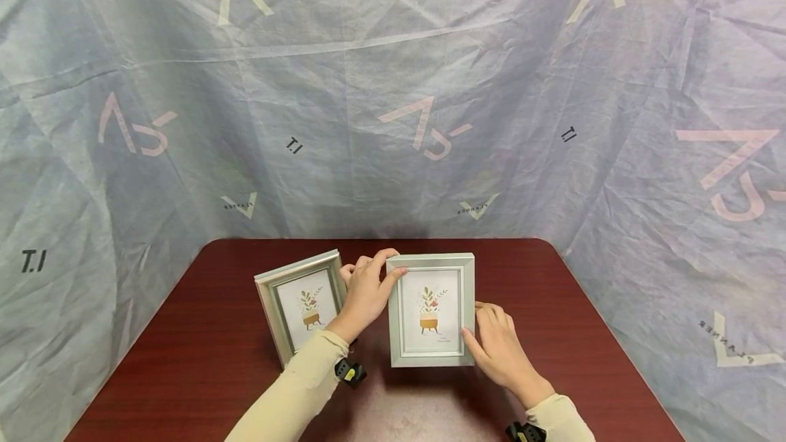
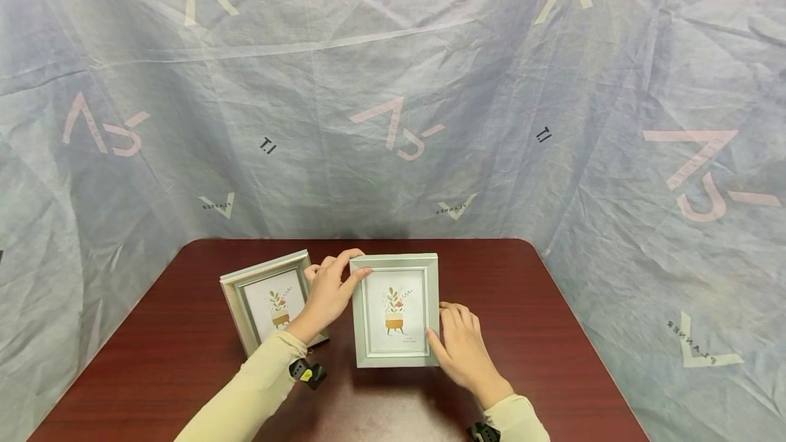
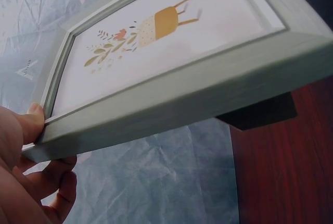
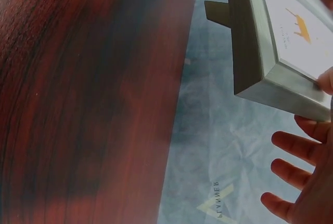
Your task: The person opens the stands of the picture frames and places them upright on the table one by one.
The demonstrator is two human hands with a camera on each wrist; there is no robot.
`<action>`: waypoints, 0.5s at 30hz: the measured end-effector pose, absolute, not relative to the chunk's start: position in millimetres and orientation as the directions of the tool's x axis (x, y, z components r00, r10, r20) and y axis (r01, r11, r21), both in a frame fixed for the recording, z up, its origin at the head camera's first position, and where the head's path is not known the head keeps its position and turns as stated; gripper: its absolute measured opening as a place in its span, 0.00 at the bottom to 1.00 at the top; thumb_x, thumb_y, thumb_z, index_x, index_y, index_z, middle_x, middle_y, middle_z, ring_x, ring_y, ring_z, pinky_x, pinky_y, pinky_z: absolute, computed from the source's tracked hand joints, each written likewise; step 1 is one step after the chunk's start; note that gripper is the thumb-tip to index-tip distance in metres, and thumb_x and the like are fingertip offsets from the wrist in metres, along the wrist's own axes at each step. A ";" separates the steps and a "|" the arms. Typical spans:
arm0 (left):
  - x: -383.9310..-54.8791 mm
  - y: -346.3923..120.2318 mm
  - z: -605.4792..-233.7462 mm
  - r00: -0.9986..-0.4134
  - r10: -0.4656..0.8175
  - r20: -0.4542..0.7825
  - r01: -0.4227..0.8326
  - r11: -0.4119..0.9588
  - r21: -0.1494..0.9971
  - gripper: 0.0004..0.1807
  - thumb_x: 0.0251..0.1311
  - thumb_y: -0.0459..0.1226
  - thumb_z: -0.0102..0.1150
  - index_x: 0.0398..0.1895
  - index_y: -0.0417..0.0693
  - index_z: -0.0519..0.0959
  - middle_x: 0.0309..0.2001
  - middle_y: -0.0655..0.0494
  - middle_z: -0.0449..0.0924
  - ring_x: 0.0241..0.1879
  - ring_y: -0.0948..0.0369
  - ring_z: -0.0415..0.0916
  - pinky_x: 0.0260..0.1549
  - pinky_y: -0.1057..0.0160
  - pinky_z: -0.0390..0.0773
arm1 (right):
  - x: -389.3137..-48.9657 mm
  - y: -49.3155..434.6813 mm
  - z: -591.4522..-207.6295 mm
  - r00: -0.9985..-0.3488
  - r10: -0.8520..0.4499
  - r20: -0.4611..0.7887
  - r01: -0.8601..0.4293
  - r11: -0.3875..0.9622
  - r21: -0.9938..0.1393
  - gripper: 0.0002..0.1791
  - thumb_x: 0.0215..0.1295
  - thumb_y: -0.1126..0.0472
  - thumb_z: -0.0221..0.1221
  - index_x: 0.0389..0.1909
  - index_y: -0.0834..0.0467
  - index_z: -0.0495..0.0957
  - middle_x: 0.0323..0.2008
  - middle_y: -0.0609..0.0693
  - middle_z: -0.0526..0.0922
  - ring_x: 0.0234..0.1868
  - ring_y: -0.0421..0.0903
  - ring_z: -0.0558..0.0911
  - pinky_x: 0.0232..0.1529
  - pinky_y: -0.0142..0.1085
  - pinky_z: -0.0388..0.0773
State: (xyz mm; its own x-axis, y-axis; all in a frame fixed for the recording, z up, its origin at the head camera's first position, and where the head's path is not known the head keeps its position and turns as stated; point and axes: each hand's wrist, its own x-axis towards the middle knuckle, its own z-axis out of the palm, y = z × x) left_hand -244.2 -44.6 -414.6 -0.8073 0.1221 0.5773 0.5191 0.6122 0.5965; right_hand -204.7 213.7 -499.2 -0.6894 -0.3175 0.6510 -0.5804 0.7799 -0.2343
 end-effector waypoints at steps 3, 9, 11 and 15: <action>-244.8 -44.5 -415.8 -0.802 0.120 0.585 0.517 0.629 0.580 0.18 0.66 0.47 0.61 0.55 0.50 0.78 0.26 0.55 0.81 0.37 0.54 0.69 0.46 0.44 0.50 | -204.9 212.5 -499.5 -0.681 -0.321 0.658 -0.579 0.786 -0.216 0.16 0.62 0.62 0.58 0.47 0.68 0.74 0.49 0.63 0.77 0.54 0.62 0.72 0.53 0.59 0.64; -248.2 -43.5 -420.2 -0.806 0.112 0.581 0.496 0.663 0.561 0.20 0.66 0.48 0.61 0.56 0.50 0.79 0.19 0.61 0.74 0.37 0.55 0.67 0.46 0.45 0.50 | -205.7 209.9 -499.4 -0.654 -0.333 0.680 -0.577 0.800 -0.162 0.16 0.60 0.62 0.57 0.45 0.70 0.74 0.46 0.63 0.77 0.51 0.63 0.73 0.52 0.59 0.65; -249.6 -43.0 -421.8 -0.811 0.104 0.576 0.482 0.676 0.557 0.20 0.65 0.48 0.61 0.56 0.51 0.79 0.18 0.63 0.71 0.37 0.55 0.66 0.45 0.45 0.49 | -205.8 208.8 -499.2 -0.652 -0.334 0.681 -0.574 0.804 -0.155 0.16 0.60 0.62 0.56 0.44 0.69 0.74 0.45 0.63 0.77 0.51 0.63 0.73 0.51 0.59 0.65; -252.5 -41.3 -425.2 -0.810 0.101 0.578 0.463 0.715 0.524 0.20 0.67 0.49 0.59 0.57 0.51 0.78 0.21 0.62 0.71 0.39 0.55 0.66 0.44 0.46 0.50 | -206.4 206.0 -499.3 -0.669 -0.325 0.668 -0.554 0.817 -0.158 0.15 0.60 0.62 0.56 0.43 0.69 0.74 0.45 0.63 0.77 0.51 0.62 0.72 0.51 0.58 0.66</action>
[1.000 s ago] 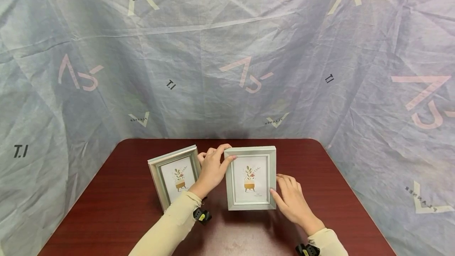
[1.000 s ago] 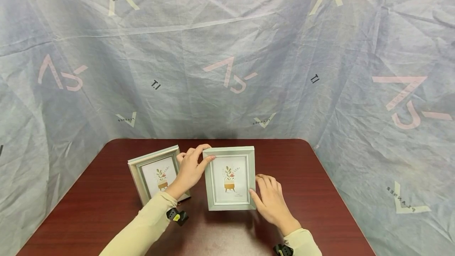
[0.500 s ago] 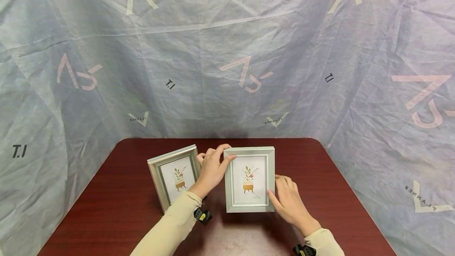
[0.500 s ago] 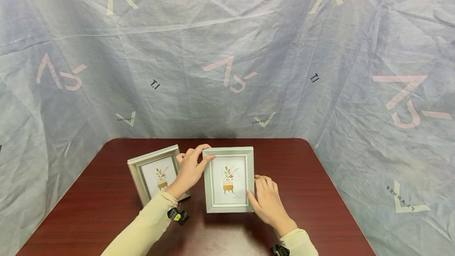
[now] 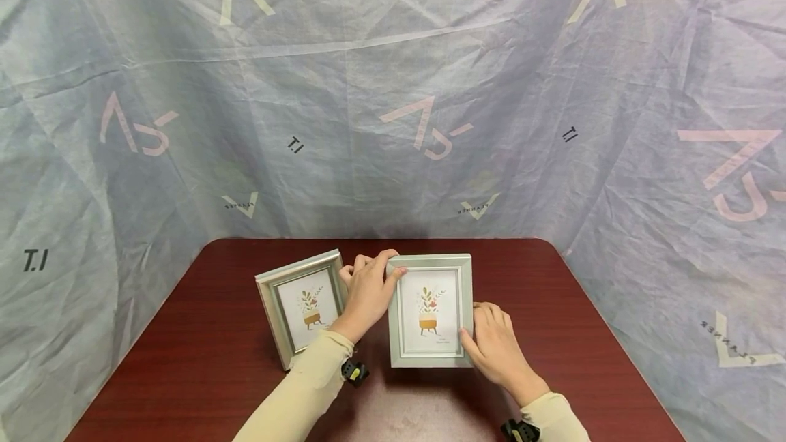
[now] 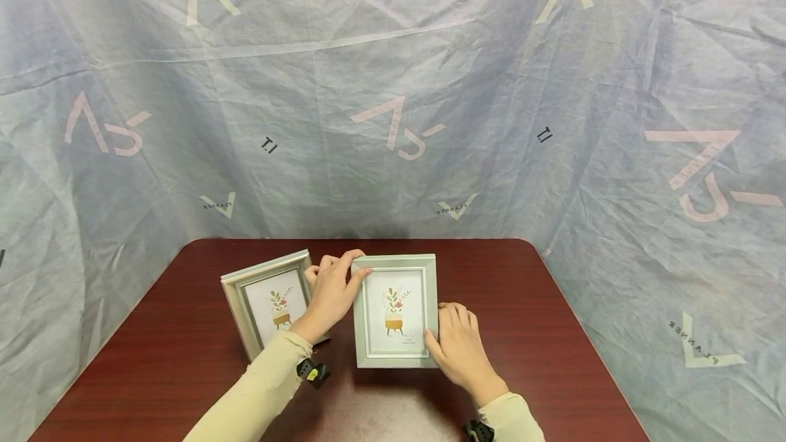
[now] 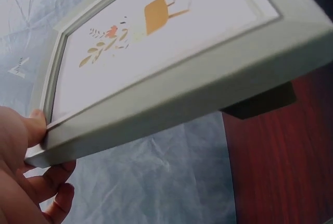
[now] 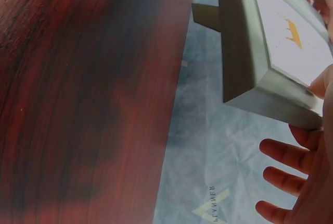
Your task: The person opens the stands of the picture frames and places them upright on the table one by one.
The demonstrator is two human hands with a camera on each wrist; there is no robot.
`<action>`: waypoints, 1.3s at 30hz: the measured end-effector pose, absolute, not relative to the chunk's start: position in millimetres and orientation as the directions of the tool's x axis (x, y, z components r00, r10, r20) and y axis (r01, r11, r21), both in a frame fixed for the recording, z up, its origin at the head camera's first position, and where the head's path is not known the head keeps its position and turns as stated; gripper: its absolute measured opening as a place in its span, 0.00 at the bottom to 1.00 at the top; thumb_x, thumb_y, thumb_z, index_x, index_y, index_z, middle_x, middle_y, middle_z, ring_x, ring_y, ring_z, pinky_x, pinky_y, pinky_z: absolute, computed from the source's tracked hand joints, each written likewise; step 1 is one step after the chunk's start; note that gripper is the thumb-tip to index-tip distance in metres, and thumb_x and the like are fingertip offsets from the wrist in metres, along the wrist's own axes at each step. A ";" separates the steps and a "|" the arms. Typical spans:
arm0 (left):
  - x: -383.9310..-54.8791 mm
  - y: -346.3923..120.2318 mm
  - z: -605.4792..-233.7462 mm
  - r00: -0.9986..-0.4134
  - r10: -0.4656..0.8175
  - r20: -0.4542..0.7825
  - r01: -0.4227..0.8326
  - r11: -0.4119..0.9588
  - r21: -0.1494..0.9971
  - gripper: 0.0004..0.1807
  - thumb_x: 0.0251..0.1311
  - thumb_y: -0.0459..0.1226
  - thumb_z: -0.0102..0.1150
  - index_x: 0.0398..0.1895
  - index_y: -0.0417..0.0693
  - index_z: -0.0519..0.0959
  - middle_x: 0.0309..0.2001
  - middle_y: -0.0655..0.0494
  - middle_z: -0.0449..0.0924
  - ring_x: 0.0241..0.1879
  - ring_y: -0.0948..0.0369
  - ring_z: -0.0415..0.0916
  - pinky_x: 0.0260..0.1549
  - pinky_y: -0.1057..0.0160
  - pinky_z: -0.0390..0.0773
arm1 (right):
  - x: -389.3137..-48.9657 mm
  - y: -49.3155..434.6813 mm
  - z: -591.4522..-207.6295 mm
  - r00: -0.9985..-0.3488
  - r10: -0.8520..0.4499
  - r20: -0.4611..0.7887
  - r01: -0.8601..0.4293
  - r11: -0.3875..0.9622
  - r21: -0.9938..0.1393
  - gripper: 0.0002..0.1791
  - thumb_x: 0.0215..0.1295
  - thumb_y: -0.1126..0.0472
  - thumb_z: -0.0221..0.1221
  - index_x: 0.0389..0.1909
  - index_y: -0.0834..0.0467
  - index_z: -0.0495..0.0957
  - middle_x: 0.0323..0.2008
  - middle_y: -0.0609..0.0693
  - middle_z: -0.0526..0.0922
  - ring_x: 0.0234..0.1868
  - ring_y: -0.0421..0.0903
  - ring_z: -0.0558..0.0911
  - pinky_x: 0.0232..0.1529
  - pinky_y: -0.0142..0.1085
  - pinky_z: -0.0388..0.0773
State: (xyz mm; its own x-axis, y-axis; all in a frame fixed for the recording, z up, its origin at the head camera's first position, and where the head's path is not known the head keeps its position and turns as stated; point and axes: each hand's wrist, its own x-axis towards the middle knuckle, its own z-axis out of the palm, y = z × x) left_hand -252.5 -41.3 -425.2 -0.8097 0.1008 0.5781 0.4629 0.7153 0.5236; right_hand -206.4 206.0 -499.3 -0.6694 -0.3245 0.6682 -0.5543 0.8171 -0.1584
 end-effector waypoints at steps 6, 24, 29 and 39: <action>-256.5 -37.2 -430.4 -0.805 0.112 0.582 0.453 0.750 0.482 0.20 0.70 0.47 0.55 0.59 0.49 0.75 0.30 0.57 0.77 0.43 0.53 0.66 0.44 0.44 0.50 | -210.8 202.4 -499.4 -0.721 -0.295 0.627 -0.505 0.843 -0.184 0.14 0.62 0.60 0.57 0.42 0.67 0.74 0.46 0.63 0.77 0.52 0.62 0.72 0.51 0.58 0.66; -273.0 -24.8 -453.4 -0.766 0.091 0.636 0.433 0.805 0.406 0.19 0.71 0.44 0.53 0.59 0.44 0.73 0.38 0.51 0.76 0.48 0.49 0.65 0.47 0.43 0.52 | -228.1 194.5 -510.9 -0.851 -0.222 0.476 -0.385 0.880 -0.277 0.18 0.65 0.57 0.57 0.46 0.69 0.73 0.48 0.62 0.76 0.53 0.61 0.70 0.51 0.57 0.65; -274.3 -23.0 -458.7 -0.764 0.100 0.638 0.440 0.803 0.401 0.19 0.71 0.44 0.53 0.59 0.44 0.73 0.40 0.51 0.77 0.49 0.49 0.65 0.47 0.40 0.54 | -228.3 192.4 -515.7 -0.861 -0.217 0.460 -0.376 0.881 -0.288 0.19 0.65 0.58 0.57 0.47 0.70 0.72 0.47 0.63 0.76 0.52 0.61 0.70 0.49 0.56 0.65; -277.0 -23.8 -464.3 -0.753 0.110 0.648 0.453 0.802 0.390 0.19 0.70 0.44 0.54 0.59 0.45 0.73 0.37 0.51 0.76 0.47 0.49 0.65 0.45 0.43 0.53 | -231.3 192.8 -522.7 -0.860 -0.224 0.457 -0.378 0.883 -0.278 0.18 0.65 0.57 0.57 0.45 0.69 0.73 0.46 0.63 0.76 0.51 0.61 0.71 0.47 0.55 0.66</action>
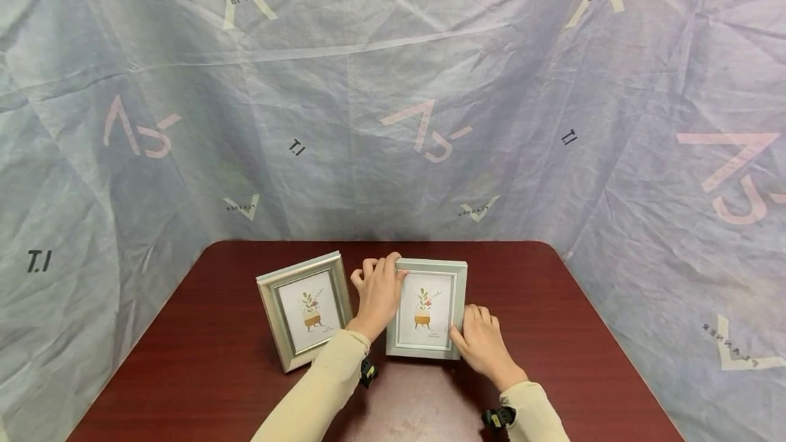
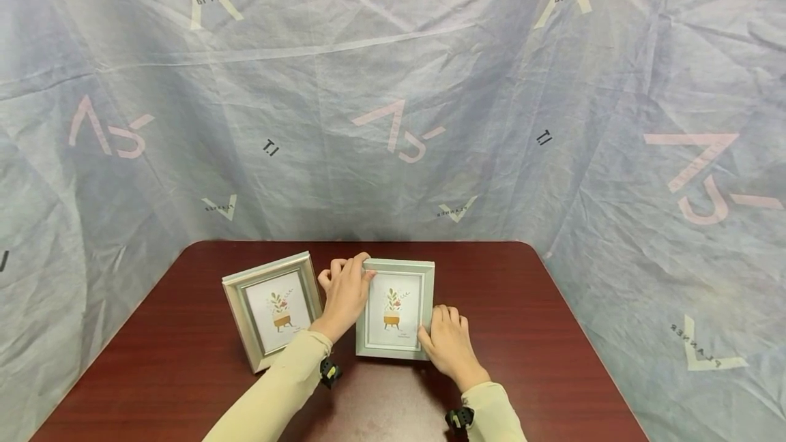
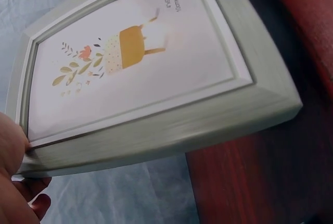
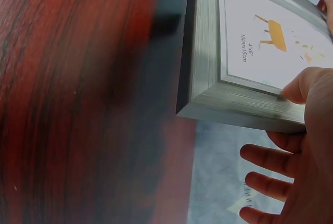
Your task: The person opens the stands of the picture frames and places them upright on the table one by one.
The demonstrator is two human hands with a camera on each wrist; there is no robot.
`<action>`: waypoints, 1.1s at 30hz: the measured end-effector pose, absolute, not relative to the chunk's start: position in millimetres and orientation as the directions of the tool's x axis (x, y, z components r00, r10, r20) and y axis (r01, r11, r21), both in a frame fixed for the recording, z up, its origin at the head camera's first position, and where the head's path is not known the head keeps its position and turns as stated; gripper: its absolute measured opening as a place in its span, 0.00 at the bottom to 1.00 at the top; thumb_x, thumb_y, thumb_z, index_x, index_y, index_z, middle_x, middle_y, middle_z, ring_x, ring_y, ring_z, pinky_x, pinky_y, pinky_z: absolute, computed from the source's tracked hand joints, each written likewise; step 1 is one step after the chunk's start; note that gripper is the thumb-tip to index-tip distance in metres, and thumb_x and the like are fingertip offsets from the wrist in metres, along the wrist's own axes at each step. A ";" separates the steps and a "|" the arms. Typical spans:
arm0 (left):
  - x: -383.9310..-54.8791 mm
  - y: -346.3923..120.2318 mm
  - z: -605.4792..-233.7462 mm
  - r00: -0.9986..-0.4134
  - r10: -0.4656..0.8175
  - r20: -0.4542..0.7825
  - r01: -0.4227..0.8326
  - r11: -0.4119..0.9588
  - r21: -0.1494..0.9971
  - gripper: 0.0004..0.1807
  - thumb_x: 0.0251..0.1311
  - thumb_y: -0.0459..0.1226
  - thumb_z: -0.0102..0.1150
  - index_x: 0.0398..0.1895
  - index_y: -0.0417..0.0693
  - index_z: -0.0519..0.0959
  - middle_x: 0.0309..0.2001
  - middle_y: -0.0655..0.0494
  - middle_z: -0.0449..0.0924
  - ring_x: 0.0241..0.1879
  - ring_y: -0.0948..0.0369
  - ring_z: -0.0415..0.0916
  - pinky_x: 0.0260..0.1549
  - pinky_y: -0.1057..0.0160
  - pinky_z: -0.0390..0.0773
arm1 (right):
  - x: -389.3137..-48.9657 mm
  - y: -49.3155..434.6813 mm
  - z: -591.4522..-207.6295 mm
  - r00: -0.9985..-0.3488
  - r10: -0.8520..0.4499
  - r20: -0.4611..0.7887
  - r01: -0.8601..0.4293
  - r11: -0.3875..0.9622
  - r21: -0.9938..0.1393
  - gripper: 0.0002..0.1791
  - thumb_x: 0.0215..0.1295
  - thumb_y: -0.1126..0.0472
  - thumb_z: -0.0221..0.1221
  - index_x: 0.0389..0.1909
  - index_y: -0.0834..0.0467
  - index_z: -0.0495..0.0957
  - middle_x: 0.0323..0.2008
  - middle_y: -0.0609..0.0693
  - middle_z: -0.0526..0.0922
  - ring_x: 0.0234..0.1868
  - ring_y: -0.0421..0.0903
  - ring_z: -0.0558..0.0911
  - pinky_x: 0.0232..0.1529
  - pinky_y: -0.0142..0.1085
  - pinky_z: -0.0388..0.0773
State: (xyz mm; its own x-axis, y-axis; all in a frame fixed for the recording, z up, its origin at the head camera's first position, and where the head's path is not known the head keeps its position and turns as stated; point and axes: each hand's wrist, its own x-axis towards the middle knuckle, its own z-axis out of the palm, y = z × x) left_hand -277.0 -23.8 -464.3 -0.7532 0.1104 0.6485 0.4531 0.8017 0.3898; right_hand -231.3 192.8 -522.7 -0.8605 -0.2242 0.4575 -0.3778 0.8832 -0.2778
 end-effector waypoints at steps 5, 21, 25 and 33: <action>-278.1 -23.9 -466.7 -0.752 0.113 0.650 0.456 0.801 0.388 0.19 0.70 0.45 0.54 0.59 0.46 0.73 0.37 0.53 0.76 0.47 0.50 0.65 0.45 0.44 0.52 | -232.1 193.5 -523.3 -0.871 -0.227 0.436 -0.372 0.884 -0.283 0.18 0.66 0.56 0.57 0.45 0.69 0.73 0.47 0.63 0.76 0.51 0.61 0.71 0.48 0.56 0.66; -276.6 -21.4 -468.7 -0.745 0.113 0.657 0.461 0.799 0.386 0.19 0.68 0.45 0.56 0.59 0.47 0.74 0.36 0.54 0.76 0.47 0.51 0.65 0.45 0.44 0.53 | -233.3 196.8 -522.3 -0.891 -0.235 0.388 -0.357 0.891 -0.281 0.15 0.66 0.55 0.58 0.40 0.65 0.73 0.44 0.60 0.75 0.51 0.60 0.71 0.47 0.55 0.65; -275.4 -21.2 -470.8 -0.729 0.116 0.674 0.473 0.797 0.374 0.19 0.67 0.44 0.57 0.57 0.47 0.74 0.34 0.55 0.75 0.47 0.51 0.65 0.44 0.45 0.53 | -231.9 197.4 -522.6 -0.889 -0.239 0.390 -0.360 0.892 -0.275 0.15 0.66 0.55 0.59 0.40 0.66 0.73 0.44 0.60 0.76 0.50 0.60 0.71 0.47 0.55 0.66; -274.6 -22.9 -476.9 -0.702 0.115 0.703 0.494 0.790 0.363 0.19 0.67 0.45 0.57 0.57 0.48 0.74 0.34 0.55 0.74 0.47 0.50 0.65 0.44 0.44 0.54 | -231.1 199.1 -525.1 -0.872 -0.250 0.421 -0.383 0.885 -0.266 0.15 0.65 0.55 0.60 0.40 0.64 0.74 0.42 0.59 0.76 0.49 0.60 0.72 0.45 0.54 0.66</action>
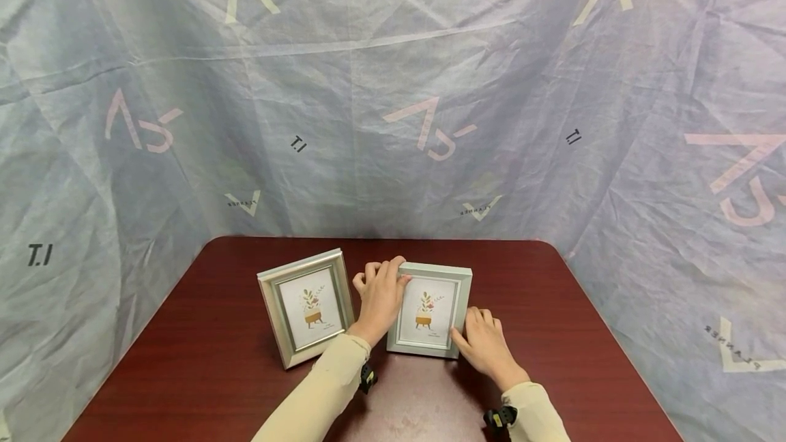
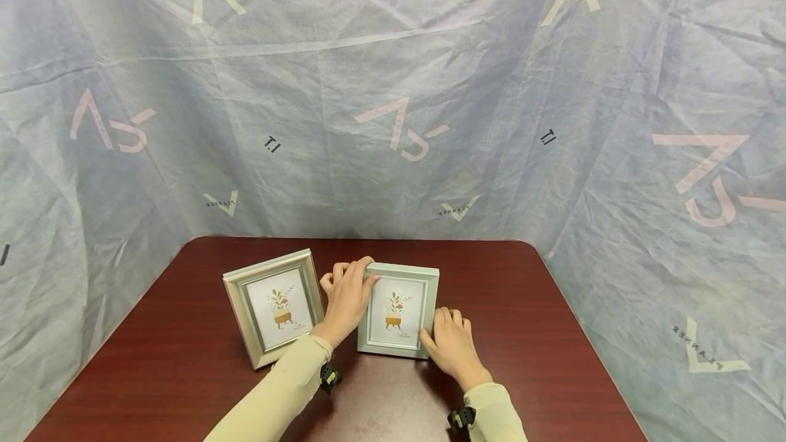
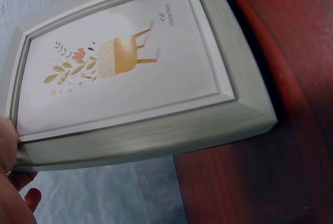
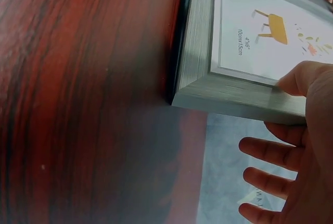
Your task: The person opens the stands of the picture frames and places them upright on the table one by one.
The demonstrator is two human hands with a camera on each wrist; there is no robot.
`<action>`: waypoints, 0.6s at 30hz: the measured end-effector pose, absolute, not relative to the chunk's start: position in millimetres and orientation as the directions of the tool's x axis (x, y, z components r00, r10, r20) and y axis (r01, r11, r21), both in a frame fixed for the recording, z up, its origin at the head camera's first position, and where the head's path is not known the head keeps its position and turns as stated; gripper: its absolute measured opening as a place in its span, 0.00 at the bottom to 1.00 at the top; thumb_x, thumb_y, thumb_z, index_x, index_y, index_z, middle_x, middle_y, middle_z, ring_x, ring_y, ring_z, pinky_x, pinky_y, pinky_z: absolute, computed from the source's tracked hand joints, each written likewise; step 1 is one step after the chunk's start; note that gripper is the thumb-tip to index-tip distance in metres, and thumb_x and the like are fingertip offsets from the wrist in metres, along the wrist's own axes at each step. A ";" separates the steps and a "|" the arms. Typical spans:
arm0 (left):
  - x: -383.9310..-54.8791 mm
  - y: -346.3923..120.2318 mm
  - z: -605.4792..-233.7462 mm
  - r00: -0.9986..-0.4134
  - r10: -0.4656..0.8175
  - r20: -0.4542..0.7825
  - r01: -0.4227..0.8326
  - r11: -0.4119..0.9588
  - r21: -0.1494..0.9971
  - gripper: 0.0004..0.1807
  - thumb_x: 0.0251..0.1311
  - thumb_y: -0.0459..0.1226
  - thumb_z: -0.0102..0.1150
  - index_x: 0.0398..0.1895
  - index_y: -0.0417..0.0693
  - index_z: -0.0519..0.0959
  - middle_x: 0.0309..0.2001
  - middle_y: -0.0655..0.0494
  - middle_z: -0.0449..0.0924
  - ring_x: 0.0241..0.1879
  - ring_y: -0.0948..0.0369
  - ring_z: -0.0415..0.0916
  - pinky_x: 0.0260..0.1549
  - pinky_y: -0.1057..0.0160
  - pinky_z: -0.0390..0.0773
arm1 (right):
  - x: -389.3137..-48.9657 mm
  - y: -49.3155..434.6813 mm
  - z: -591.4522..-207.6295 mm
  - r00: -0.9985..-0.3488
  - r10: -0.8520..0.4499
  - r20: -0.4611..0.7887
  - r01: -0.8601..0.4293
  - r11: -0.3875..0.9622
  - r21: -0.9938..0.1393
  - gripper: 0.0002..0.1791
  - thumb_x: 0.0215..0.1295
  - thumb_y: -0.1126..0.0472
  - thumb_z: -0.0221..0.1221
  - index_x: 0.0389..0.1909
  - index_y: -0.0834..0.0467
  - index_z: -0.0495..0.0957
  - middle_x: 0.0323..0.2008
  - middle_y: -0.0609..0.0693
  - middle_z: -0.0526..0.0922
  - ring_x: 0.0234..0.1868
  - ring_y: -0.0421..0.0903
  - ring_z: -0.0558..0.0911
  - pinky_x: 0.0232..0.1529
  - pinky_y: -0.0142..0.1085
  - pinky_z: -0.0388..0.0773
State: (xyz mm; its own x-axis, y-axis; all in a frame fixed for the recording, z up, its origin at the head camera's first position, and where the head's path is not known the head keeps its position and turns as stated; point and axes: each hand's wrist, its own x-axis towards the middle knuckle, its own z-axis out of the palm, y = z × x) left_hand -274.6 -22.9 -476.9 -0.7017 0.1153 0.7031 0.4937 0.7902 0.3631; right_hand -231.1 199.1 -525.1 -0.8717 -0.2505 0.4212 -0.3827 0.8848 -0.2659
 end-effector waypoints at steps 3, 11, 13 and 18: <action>-273.4 -23.4 -478.9 -0.692 0.106 0.714 0.506 0.777 0.374 0.19 0.67 0.44 0.58 0.56 0.47 0.75 0.34 0.55 0.74 0.47 0.50 0.65 0.45 0.43 0.54 | -230.9 199.6 -525.1 -0.874 -0.247 0.419 -0.382 0.883 -0.275 0.14 0.65 0.55 0.61 0.38 0.63 0.73 0.41 0.58 0.76 0.49 0.60 0.72 0.45 0.54 0.66; -272.7 -24.7 -483.0 -0.660 0.087 0.746 0.522 0.767 0.373 0.21 0.65 0.44 0.60 0.59 0.48 0.74 0.33 0.56 0.74 0.46 0.51 0.65 0.44 0.43 0.53 | -231.7 199.9 -524.2 -0.887 -0.241 0.394 -0.367 0.885 -0.285 0.12 0.66 0.54 0.61 0.36 0.60 0.73 0.41 0.56 0.77 0.49 0.60 0.72 0.46 0.54 0.66; -273.2 -24.6 -484.3 -0.655 0.085 0.751 0.526 0.765 0.372 0.22 0.65 0.43 0.60 0.60 0.47 0.74 0.33 0.55 0.74 0.46 0.51 0.65 0.44 0.42 0.53 | -232.2 200.5 -525.6 -0.891 -0.241 0.385 -0.363 0.887 -0.285 0.12 0.66 0.54 0.61 0.36 0.60 0.74 0.42 0.56 0.77 0.49 0.59 0.72 0.46 0.54 0.66; -273.3 -24.3 -485.2 -0.654 0.081 0.752 0.525 0.764 0.374 0.25 0.65 0.43 0.60 0.64 0.47 0.73 0.35 0.54 0.76 0.46 0.51 0.66 0.44 0.43 0.53 | -232.5 202.2 -526.4 -0.893 -0.239 0.382 -0.360 0.889 -0.284 0.13 0.67 0.53 0.61 0.38 0.60 0.74 0.44 0.57 0.78 0.50 0.59 0.72 0.46 0.54 0.66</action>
State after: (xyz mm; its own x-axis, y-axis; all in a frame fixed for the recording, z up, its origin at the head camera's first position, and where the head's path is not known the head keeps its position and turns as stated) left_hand -273.3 -24.3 -485.2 -0.6541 0.0812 0.7520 0.5251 0.7644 0.3741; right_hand -232.5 202.2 -526.4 -0.8925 -0.2390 0.3825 -0.3597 0.8889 -0.2838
